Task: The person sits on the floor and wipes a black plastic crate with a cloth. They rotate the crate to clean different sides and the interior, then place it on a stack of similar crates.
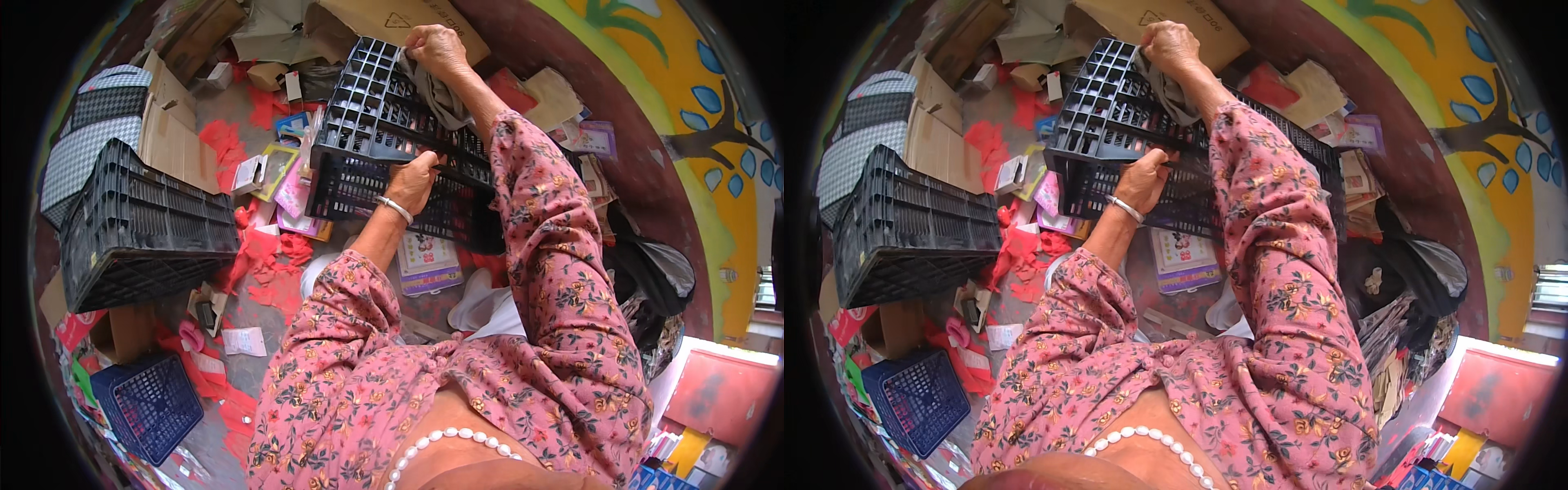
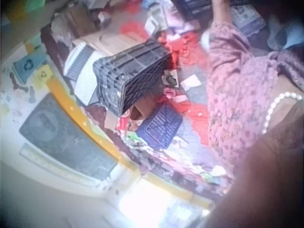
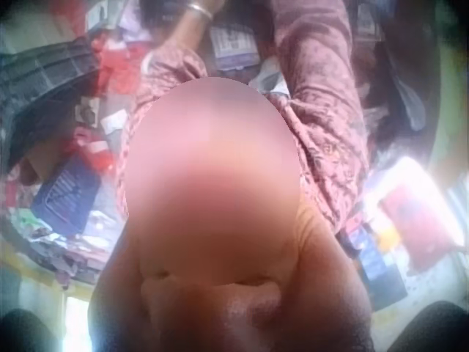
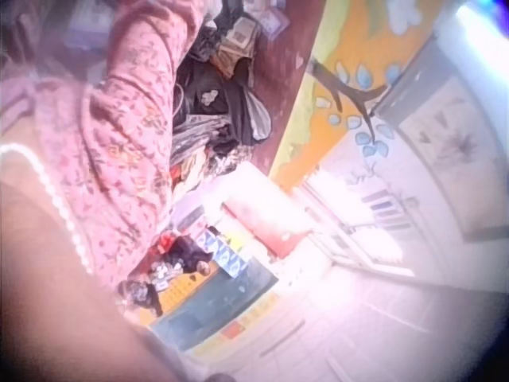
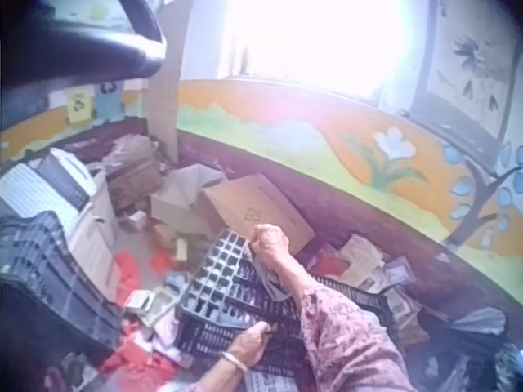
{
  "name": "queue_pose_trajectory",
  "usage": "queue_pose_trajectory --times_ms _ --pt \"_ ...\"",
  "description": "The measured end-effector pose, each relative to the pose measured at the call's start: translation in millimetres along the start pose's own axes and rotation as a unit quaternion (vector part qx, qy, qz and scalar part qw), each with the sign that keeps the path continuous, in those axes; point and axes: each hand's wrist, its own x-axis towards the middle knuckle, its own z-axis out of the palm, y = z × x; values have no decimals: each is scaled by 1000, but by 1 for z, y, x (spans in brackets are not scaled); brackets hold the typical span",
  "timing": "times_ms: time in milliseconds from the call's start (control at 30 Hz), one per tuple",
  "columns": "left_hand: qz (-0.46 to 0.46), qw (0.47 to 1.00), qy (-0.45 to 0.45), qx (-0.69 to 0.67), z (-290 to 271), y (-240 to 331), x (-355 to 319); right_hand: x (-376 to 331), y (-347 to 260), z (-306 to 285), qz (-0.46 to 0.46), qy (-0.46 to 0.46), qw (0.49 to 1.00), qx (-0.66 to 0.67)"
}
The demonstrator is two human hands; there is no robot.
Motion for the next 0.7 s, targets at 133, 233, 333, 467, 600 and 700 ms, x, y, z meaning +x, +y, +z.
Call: queue_pose_trajectory --times_ms 133,233,333,467,600,700 --pt "22 1000 -16 15 6 6 -8 12 5 10 -14 -18 997 -80" --pt "20 1000 -16 1 3 6 -5 18 -1 11 -34 -34 989 -141" --pt "16 1000 -6 -7 3 4 -3 19 -6 12 14 -55 990 -127" --pt "11 1000 -11 9 -4 4 -1 12 -13 8 152 -61 984 -69" --pt "7 1000 -13 20 -4 4 -3 -3 38 -7 256 -26 960 -113" --pt "-28 999 14 11 3 1 -3 -14 80 -40 223 -23 965 -138"
